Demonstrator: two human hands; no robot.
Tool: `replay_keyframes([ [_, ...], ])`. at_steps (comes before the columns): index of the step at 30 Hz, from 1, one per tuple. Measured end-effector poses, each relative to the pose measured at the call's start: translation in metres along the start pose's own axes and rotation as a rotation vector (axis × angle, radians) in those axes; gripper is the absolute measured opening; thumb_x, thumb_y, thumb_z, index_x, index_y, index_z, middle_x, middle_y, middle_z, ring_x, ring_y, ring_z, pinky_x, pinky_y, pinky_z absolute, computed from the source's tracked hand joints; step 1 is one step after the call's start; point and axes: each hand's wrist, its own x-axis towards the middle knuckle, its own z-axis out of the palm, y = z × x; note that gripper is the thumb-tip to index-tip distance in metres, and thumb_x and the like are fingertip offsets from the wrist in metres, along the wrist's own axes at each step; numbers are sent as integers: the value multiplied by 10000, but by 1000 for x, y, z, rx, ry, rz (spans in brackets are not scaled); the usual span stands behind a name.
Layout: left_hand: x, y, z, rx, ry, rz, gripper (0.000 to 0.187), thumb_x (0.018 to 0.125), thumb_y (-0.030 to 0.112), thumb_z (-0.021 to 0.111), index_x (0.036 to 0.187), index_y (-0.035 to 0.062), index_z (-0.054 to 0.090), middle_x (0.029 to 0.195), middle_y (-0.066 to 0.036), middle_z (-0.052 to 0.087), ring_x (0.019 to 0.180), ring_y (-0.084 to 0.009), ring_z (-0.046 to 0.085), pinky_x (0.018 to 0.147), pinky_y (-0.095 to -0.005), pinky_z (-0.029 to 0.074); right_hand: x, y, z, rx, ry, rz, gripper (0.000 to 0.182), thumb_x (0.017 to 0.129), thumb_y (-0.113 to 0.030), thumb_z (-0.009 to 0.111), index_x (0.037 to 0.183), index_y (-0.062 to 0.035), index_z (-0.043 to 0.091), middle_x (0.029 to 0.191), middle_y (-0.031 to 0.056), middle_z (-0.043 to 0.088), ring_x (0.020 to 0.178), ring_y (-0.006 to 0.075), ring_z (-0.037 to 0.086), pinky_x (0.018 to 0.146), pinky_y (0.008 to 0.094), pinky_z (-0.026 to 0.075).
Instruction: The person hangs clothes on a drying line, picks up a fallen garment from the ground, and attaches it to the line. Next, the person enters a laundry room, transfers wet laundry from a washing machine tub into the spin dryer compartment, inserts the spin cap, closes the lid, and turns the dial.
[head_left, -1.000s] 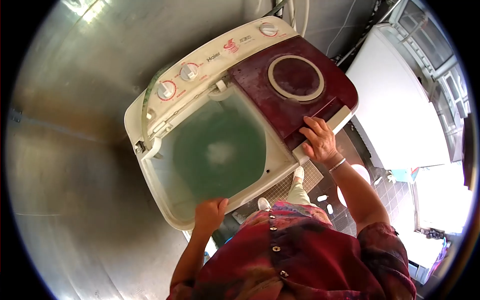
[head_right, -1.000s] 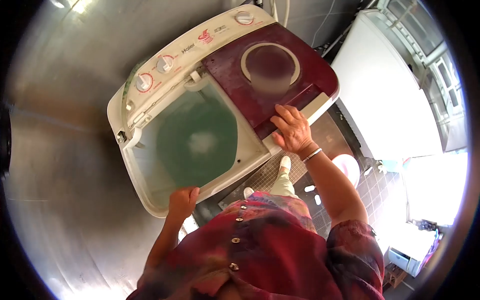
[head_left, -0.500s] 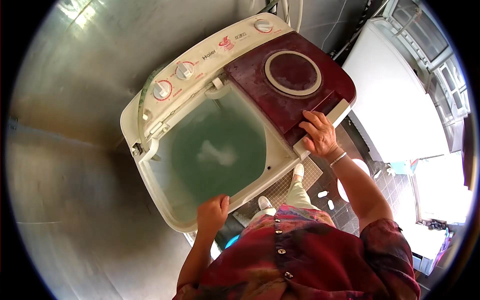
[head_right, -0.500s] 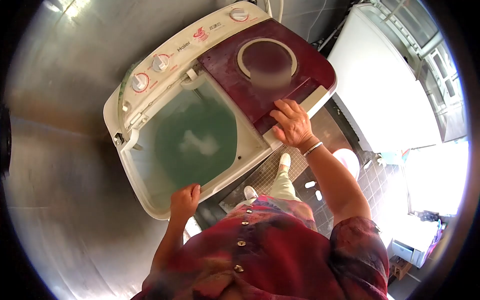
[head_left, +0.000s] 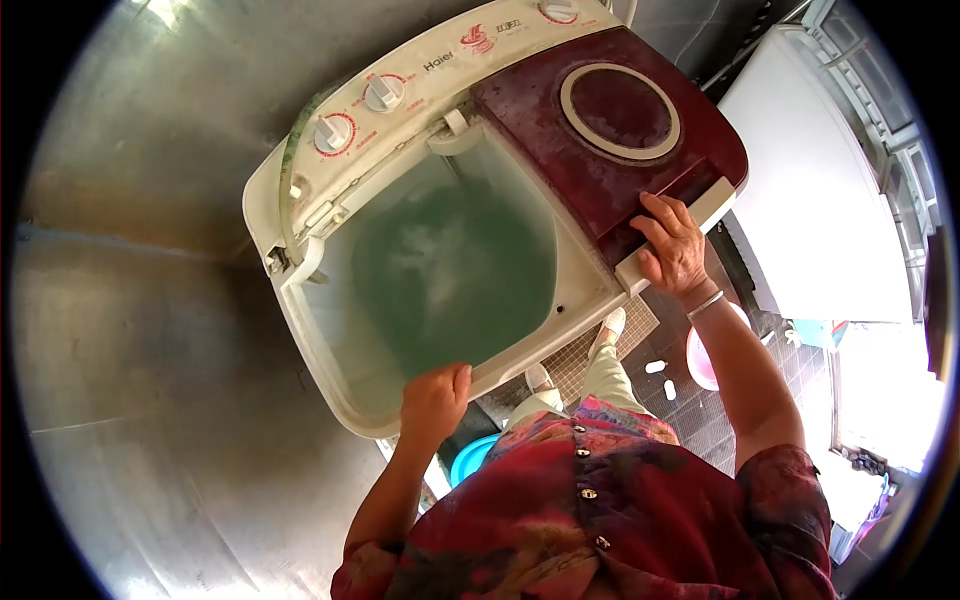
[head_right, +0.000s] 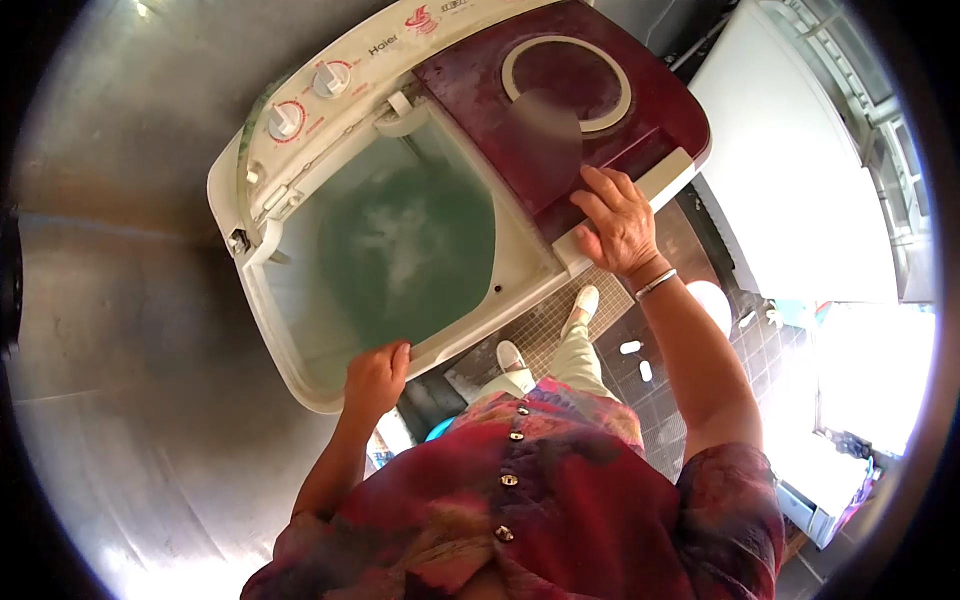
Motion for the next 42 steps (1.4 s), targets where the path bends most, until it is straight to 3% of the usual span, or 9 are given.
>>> replay_keyframes([
  [8,0,2,-1,7,44,3,166,817,186,488,735,79,585,650,-121,579,589,-312,556,530,-389,445,0,0,0,-2,-4,2,359,772,-353,430,888,-39,562,1072,155,498,953,326,490,801,401,424],
  [10,1,4,-3,-13,-61,-87,197,833,190,463,801,53,602,717,-144,595,653,-334,561,574,-406,438,-1,1,2,0,2,-3,360,770,-353,432,887,-40,566,1072,154,500,955,325,490,799,400,425],
  [23,1,5,-2,-22,-40,-70,199,831,193,464,829,52,604,734,-148,598,667,-334,564,593,-407,441,-1,1,2,-5,17,-10,357,781,-349,426,879,-35,566,1064,153,507,954,319,494,791,397,428],
  [29,-1,0,5,46,22,-5,171,825,174,463,738,69,567,661,-129,571,606,-325,546,534,-404,431,-4,3,2,-8,40,-39,338,672,-289,529,889,-33,572,1062,186,510,947,343,505,796,414,429],
  [32,0,-1,6,95,-22,18,195,830,153,450,735,51,588,683,-141,590,615,-327,564,541,-399,446,-13,13,6,76,31,-46,327,706,-292,535,925,-51,558,1069,183,510,978,338,497,849,450,392],
  [42,-1,2,5,193,-44,-64,277,842,178,413,742,-5,595,669,-213,564,627,-388,535,571,-455,404,-11,7,-2,77,146,-21,297,644,-318,584,810,-74,556,1035,133,506,944,282,483,785,376,425],
])
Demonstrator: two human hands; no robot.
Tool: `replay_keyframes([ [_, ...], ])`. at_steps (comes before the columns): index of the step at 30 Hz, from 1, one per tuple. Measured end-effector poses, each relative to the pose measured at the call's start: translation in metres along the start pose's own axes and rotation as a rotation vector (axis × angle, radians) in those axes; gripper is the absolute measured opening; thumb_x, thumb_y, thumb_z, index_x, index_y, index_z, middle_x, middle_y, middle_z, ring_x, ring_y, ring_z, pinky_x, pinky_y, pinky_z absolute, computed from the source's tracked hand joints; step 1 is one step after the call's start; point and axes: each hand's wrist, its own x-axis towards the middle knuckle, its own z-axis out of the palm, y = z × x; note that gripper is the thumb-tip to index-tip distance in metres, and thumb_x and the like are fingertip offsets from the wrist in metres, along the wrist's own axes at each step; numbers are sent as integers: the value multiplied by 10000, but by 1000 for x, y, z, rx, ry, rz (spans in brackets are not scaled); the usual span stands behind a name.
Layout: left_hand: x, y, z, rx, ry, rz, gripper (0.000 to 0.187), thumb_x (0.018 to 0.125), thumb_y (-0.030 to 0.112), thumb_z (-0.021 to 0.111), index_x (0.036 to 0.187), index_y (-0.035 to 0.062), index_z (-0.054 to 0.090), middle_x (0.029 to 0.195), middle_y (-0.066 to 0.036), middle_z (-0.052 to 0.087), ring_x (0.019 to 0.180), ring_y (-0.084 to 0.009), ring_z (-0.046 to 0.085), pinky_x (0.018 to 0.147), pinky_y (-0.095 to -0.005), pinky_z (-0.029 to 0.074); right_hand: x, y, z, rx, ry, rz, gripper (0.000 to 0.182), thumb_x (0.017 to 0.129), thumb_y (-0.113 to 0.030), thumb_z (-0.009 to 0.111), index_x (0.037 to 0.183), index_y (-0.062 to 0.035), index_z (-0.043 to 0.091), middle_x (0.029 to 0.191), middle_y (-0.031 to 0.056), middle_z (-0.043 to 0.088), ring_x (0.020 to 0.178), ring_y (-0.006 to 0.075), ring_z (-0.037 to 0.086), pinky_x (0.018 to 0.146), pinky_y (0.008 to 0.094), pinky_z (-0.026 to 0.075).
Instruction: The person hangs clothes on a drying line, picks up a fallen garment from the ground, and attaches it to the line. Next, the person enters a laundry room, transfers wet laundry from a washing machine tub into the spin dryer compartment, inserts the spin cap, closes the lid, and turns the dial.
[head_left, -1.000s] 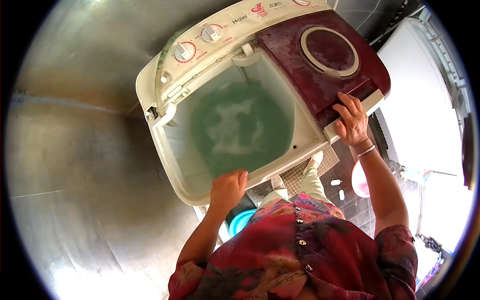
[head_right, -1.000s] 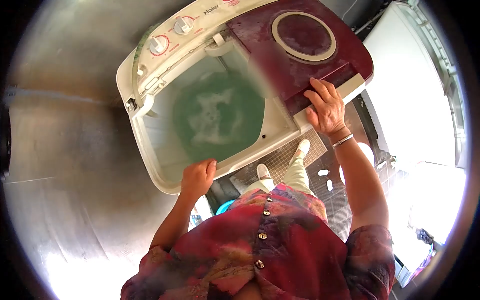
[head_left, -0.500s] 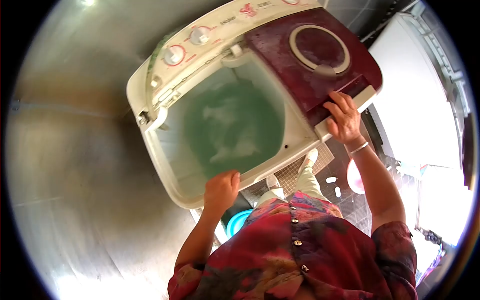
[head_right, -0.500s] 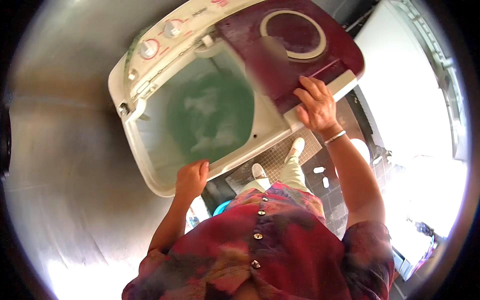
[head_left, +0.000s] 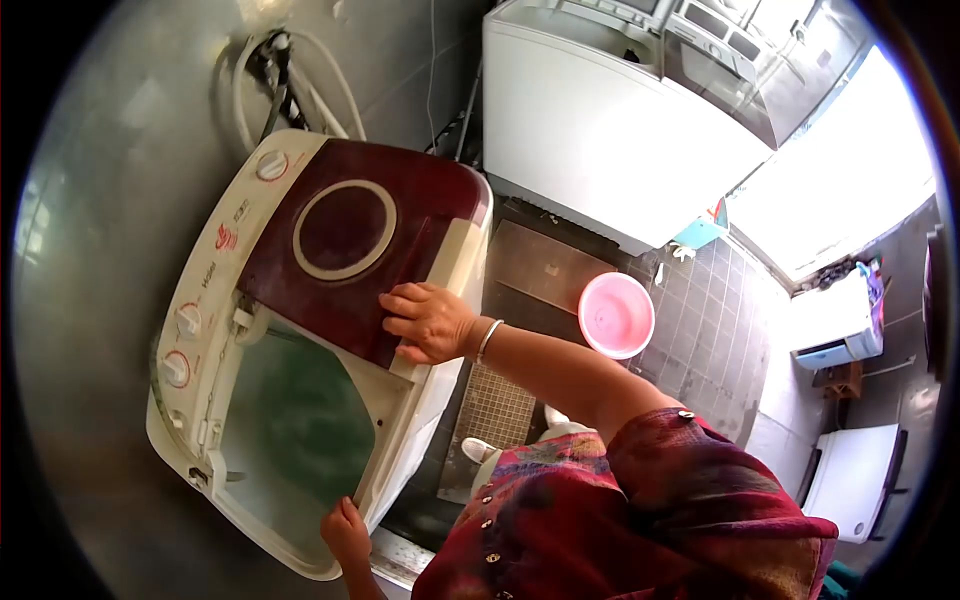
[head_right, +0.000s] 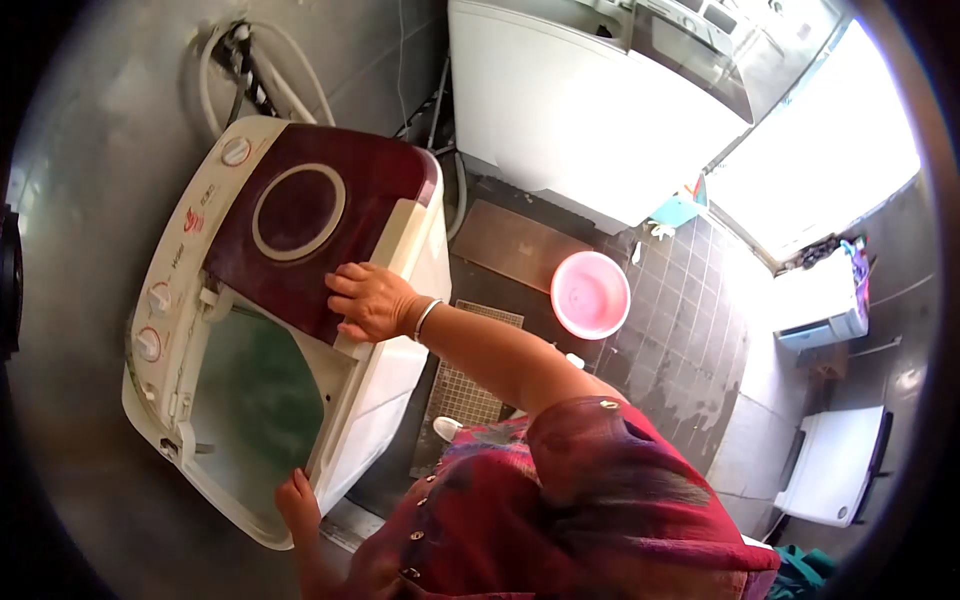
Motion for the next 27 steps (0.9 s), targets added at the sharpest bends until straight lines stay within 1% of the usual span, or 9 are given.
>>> replay_keyframes([
  [8,1,0,3,-45,25,-45,389,864,229,352,753,-67,579,720,-254,560,680,-425,512,615,-468,377,-38,-22,-20,-3,189,-120,228,743,-255,547,874,-69,537,1100,142,475,1037,260,435,868,409,355],
  [10,2,-5,8,-4,19,-51,393,867,233,344,784,-68,581,754,-255,565,716,-418,517,642,-456,383,-98,-31,-45,132,-200,-124,196,761,-200,531,912,-75,529,1069,115,501,1030,251,448,882,387,374],
  [12,3,-13,10,30,32,-67,398,870,238,336,815,-70,582,788,-256,570,751,-411,521,670,-445,389,-230,-23,-15,168,-104,171,171,762,-208,529,867,-75,547,915,106,543,893,250,506,819,364,419],
  [15,-2,-16,20,-8,291,-47,284,836,136,399,1019,-38,530,1096,-216,497,999,-352,474,858,-397,369,-494,-44,-43,287,-685,1537,287,780,-227,508,1029,-111,593,1021,114,587,1038,269,519,831,373,442],
  [18,-24,70,26,238,560,178,289,761,49,462,1037,-15,522,1217,-194,395,1099,-366,388,905,-439,333,-585,-99,-244,-68,-1353,1927,279,711,-206,612,962,-87,627,1050,115,587,989,280,554,800,367,470],
  [21,-41,129,72,108,155,537,351,677,9,536,1028,26,533,1230,-195,360,1135,-381,341,916,-479,316,-737,-170,-345,-512,-811,2341,151,710,-144,544,782,-55,642,934,144,617,886,289,594,760,397,475],
  [23,-50,190,95,173,-149,690,340,661,19,571,999,39,545,1202,-203,378,1120,-383,351,914,-475,322,-824,-198,-386,-455,-192,2502,184,772,-187,458,763,-60,591,719,126,612,556,240,597,415,367,459],
  [25,-46,225,117,186,-337,802,309,660,49,600,967,42,558,1179,-193,399,1099,-371,367,903,-447,339,-780,-201,-395,-228,1031,2536,210,824,-267,431,911,-116,548,644,30,545,446,122,511,333,261,395],
  [27,-40,233,139,159,-429,842,293,664,71,614,952,42,564,1166,-181,417,1089,-360,378,896,-426,351,-765,-200,-371,-167,1102,2478,247,826,-302,467,977,-114,522,660,22,558,473,106,525,343,247,406],
])
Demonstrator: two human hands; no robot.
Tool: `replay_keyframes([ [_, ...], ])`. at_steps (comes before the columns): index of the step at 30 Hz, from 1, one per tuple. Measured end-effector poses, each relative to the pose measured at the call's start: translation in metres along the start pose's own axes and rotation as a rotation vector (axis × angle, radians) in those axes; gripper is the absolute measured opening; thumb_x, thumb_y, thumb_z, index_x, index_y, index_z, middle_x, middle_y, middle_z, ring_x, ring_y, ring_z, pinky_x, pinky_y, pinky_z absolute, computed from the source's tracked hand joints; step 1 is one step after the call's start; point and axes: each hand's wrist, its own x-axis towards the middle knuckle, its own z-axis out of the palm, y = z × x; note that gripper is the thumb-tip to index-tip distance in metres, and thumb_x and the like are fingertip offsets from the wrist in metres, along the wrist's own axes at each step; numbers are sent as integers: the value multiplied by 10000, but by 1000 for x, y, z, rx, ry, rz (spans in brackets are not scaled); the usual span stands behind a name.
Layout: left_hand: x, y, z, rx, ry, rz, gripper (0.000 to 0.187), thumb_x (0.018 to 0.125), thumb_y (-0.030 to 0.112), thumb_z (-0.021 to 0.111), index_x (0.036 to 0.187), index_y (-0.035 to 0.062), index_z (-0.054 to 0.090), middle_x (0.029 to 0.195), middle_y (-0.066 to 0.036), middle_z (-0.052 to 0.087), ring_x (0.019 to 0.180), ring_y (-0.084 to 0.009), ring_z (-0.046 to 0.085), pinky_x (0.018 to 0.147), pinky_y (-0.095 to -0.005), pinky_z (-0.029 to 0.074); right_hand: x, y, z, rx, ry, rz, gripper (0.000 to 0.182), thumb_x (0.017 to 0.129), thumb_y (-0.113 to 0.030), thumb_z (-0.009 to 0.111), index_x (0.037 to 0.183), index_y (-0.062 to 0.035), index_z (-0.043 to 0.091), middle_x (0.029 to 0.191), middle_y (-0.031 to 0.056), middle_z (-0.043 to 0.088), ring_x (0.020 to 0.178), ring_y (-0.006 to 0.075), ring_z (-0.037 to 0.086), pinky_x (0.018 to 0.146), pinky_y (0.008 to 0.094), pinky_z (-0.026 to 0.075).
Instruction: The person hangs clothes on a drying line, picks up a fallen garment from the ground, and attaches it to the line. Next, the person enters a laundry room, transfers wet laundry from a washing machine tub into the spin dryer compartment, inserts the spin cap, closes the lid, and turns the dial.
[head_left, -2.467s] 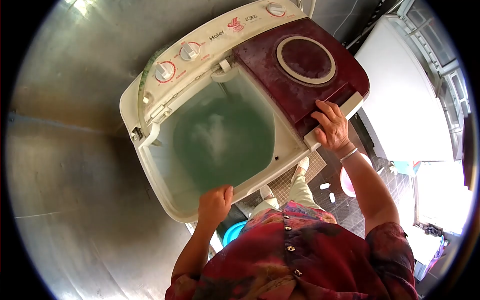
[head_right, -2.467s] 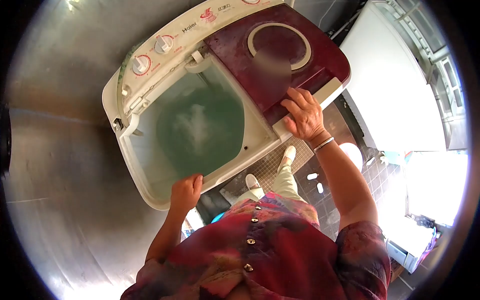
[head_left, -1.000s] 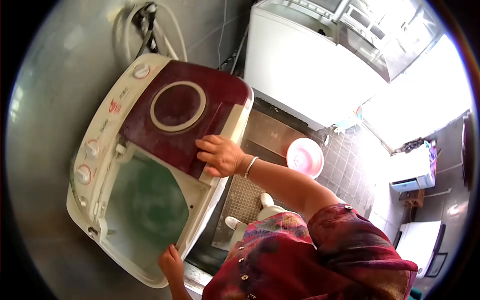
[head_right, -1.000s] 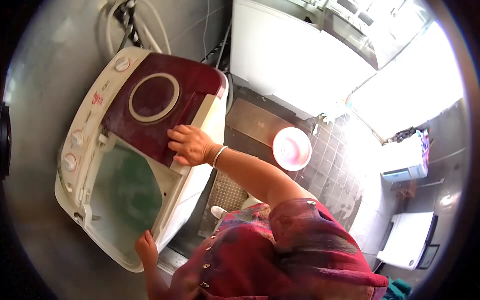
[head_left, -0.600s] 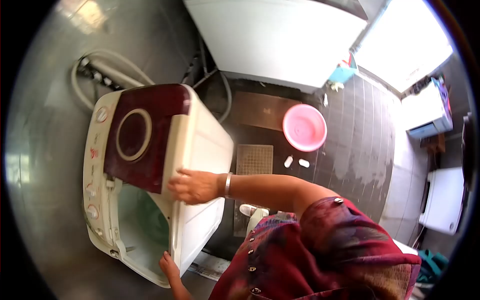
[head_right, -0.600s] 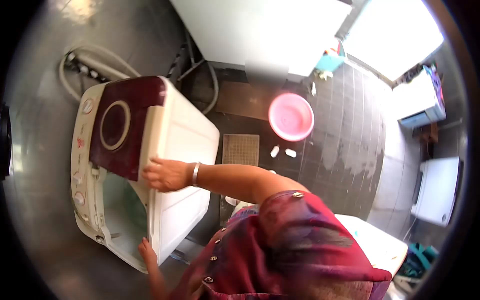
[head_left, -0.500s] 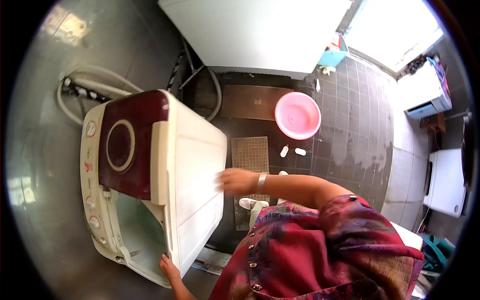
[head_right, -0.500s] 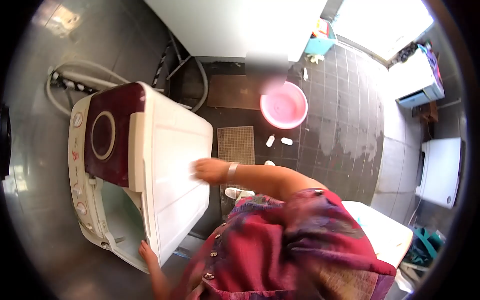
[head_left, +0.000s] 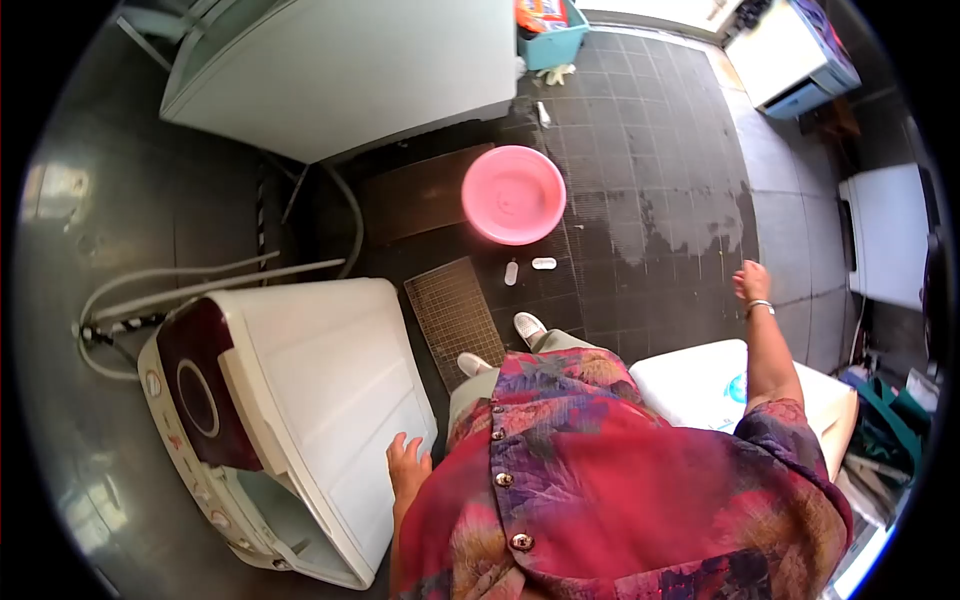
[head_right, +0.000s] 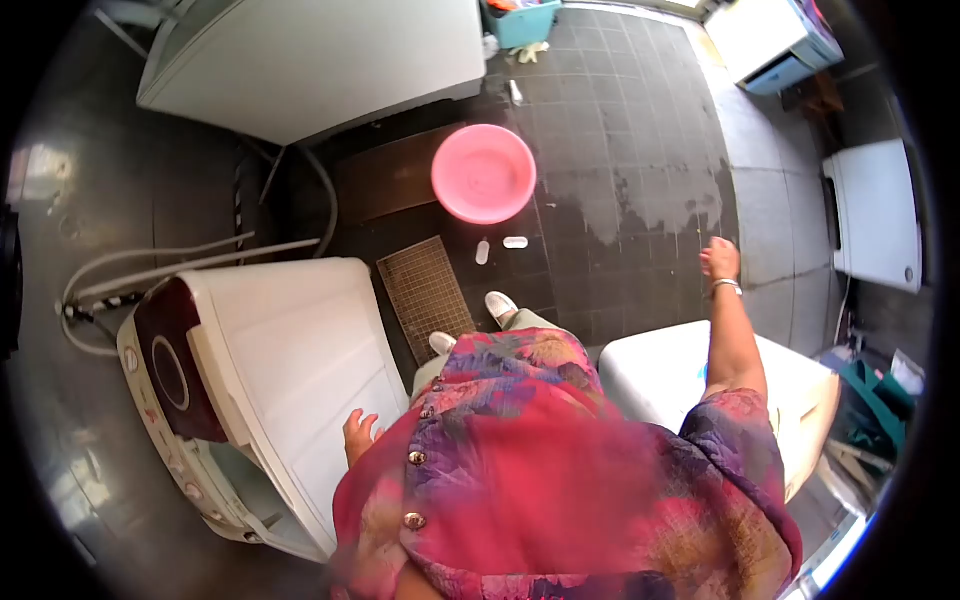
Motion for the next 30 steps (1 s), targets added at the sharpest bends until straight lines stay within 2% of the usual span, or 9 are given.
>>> replay_keyframes([
  [5,48,-37,7,-208,-304,-135,262,714,143,597,956,45,586,997,-135,557,924,-279,523,813,-342,422,-123,38,86,-57,-780,-48,231,759,-185,536,935,-42,577,704,69,606,597,167,587,514,309,475],
  [6,57,-36,4,-221,-306,-177,266,729,163,579,964,39,591,919,-149,584,842,-266,564,763,-337,446,-146,51,97,-421,-755,-492,228,725,-205,551,905,-75,602,765,102,628,716,232,611,650,330,482],
  [9,89,-75,20,-259,-443,-186,270,763,201,547,969,32,593,873,-155,613,820,-254,592,742,-332,454,-201,68,101,-814,-862,-453,244,722,-248,527,922,-142,619,871,122,619,835,294,587,751,375,461],
  [15,238,-142,76,-113,-695,104,285,760,262,543,942,55,615,867,-151,621,827,-260,598,739,-336,459,-239,111,63,-485,-328,6,295,748,-277,508,946,-83,610,939,137,609,929,306,550,817,386,428],
  [17,303,-135,73,-55,-705,198,295,755,275,545,937,56,619,868,-149,623,829,-256,600,739,-335,460,-235,120,55,-490,-183,-10,316,777,-235,509,1031,-56,565,910,111,619,776,246,604,689,346,476],
  [20,388,-128,60,18,-662,319,309,746,294,549,930,57,625,868,-145,626,832,-250,602,738,-334,462,-262,92,53,306,131,423,235,765,-178,499,917,-43,617,680,71,597,577,137,591,509,270,474],
  [23,457,-111,45,70,-595,415,324,738,313,553,922,58,631,868,-142,629,836,-243,605,738,-333,464,-282,101,68,250,47,353,248,768,-209,503,927,-54,615,712,92,614,595,166,603,550,292,485],
  [27,496,-27,27,97,-472,574,312,730,314,539,868,57,648,853,-154,627,841,-256,605,731,-345,466,-312,135,81,-367,-145,28,294,750,-279,508,952,-93,614,903,130,618,822,267,596,755,363,460],
  [30,504,44,47,147,-459,613,295,719,284,551,873,49,642,856,-167,619,840,-265,604,737,-350,465,-321,161,77,-342,-185,180,288,731,-280,516,921,-97,631,902,123,620,874,283,575,791,373,442],
])
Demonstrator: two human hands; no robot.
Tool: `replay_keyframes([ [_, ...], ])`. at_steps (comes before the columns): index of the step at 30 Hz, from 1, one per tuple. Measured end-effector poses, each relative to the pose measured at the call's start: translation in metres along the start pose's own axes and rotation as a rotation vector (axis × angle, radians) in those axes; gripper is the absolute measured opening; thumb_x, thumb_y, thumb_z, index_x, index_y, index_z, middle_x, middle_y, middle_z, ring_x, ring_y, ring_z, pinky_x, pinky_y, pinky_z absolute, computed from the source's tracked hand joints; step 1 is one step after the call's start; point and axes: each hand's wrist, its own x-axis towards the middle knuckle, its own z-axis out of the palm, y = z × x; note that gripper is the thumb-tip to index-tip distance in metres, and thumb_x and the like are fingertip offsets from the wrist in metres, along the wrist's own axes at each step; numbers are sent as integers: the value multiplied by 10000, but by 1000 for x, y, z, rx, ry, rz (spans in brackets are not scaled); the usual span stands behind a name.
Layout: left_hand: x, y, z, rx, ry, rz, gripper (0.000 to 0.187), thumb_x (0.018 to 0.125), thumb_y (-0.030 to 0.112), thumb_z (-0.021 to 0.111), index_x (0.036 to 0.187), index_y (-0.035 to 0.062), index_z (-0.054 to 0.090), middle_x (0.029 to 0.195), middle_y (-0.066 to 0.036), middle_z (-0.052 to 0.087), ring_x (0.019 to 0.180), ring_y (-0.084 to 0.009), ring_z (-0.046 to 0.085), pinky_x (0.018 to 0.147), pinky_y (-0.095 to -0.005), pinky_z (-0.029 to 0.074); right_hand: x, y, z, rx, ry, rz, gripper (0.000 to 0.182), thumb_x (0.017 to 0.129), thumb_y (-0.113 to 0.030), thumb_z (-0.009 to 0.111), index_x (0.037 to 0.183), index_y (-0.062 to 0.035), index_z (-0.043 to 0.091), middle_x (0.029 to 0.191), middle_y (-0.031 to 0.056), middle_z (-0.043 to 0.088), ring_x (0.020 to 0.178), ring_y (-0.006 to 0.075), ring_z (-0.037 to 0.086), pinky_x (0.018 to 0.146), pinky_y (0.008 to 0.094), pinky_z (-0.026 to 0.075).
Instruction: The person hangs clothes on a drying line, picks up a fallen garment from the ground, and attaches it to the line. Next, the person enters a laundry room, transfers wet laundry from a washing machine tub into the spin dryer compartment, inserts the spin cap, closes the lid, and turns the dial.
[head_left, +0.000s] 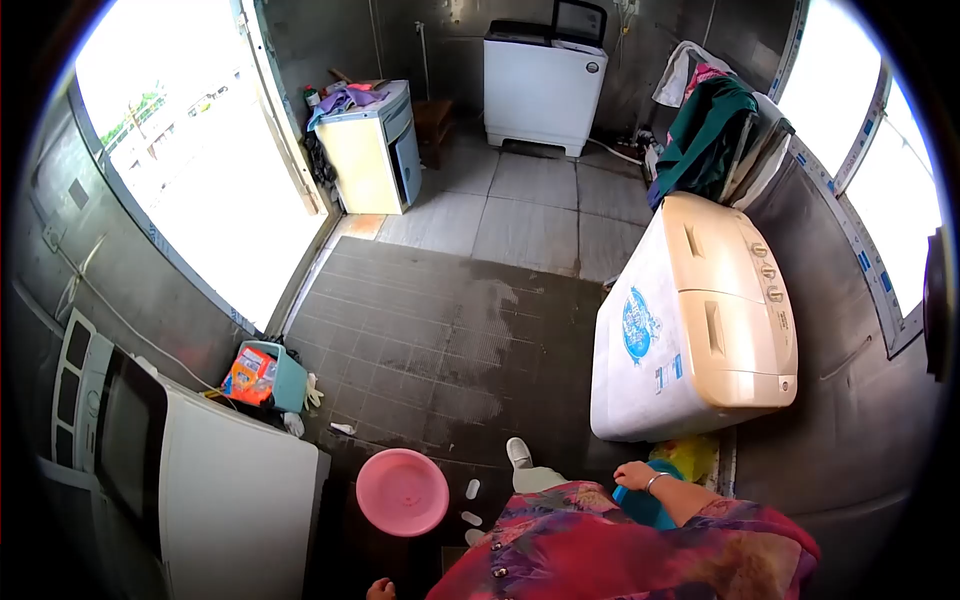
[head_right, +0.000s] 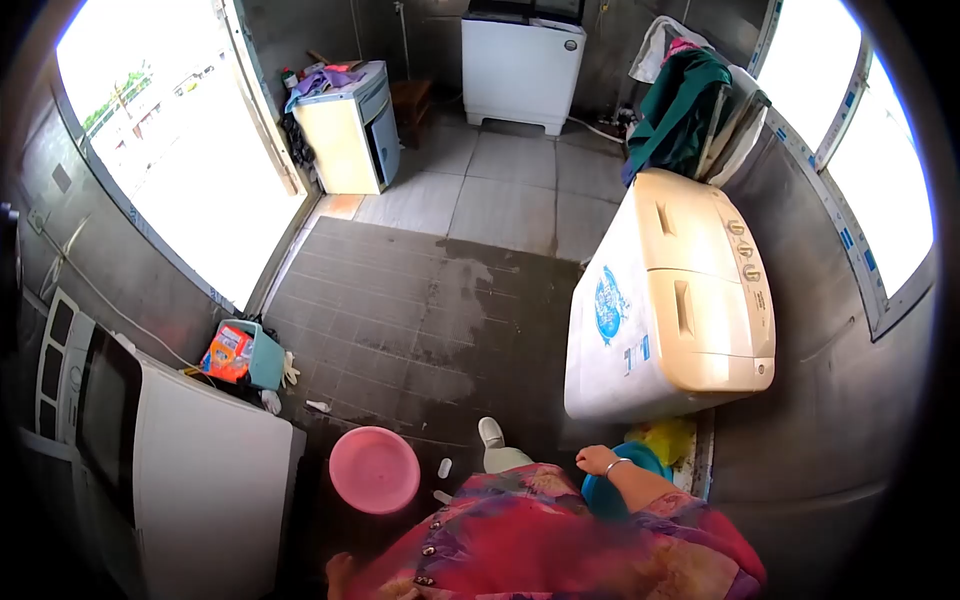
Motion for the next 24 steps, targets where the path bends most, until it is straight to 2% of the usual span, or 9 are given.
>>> replay_keyframes([
  [3,46,44,12,63,-120,221,275,736,255,552,904,53,634,882,-156,622,852,-256,603,767,-360,458,20,21,-12,104,6,102,273,725,-280,520,891,-102,643,880,114,626,860,280,581,792,366,445],
  [5,68,70,27,-213,-248,177,282,743,259,563,939,67,626,897,-142,621,862,-266,596,762,-356,459,49,37,-27,107,63,79,268,730,-279,515,887,-104,644,864,111,629,849,273,585,788,359,449],
  [8,99,153,32,-38,-353,217,275,751,263,556,938,73,625,897,-146,617,864,-275,592,761,-358,456,89,53,-52,357,176,174,263,738,-280,510,886,-108,643,863,111,629,846,271,585,786,354,451],
  [11,145,247,19,98,-360,352,268,760,267,550,936,79,624,897,-149,614,866,-284,587,761,-360,454,116,50,-98,768,347,258,290,756,-210,499,953,-21,598,703,112,627,582,162,604,564,288,489],
  [14,186,331,-4,134,-297,483,262,769,271,544,935,85,624,897,-153,610,868,-293,583,760,-362,451,146,56,-119,634,321,230,294,755,-214,491,937,-13,605,699,109,629,606,173,614,570,283,487],
  [16,215,379,-16,112,-306,453,263,775,266,528,937,82,623,896,-145,616,887,-285,584,777,-360,450,165,49,-142,524,314,172,288,759,-221,489,927,-23,614,703,118,628,609,177,616,589,291,484],
  [19,270,402,-11,216,-415,375,275,777,277,513,943,88,626,896,-129,624,899,-282,585,784,-356,453,196,36,-176,463,324,137,279,766,-241,507,936,-46,611,736,109,634,664,196,617,655,296,480],
  [20,347,303,62,-1,-363,374,263,780,267,503,920,84,629,898,-125,628,902,-272,588,772,-362,465,210,32,-188,469,335,148,279,766,-241,507,936,-46,611,736,109,634,664,196,617,655,296,480],
  [24,384,400,37,288,-538,326,241,778,245,492,889,75,623,900,-130,625,889,-274,593,746,-375,474,251,25,-237,576,384,170,269,767,-251,508,924,-60,613,802,111,631,760,237,604,719,322,469],
])
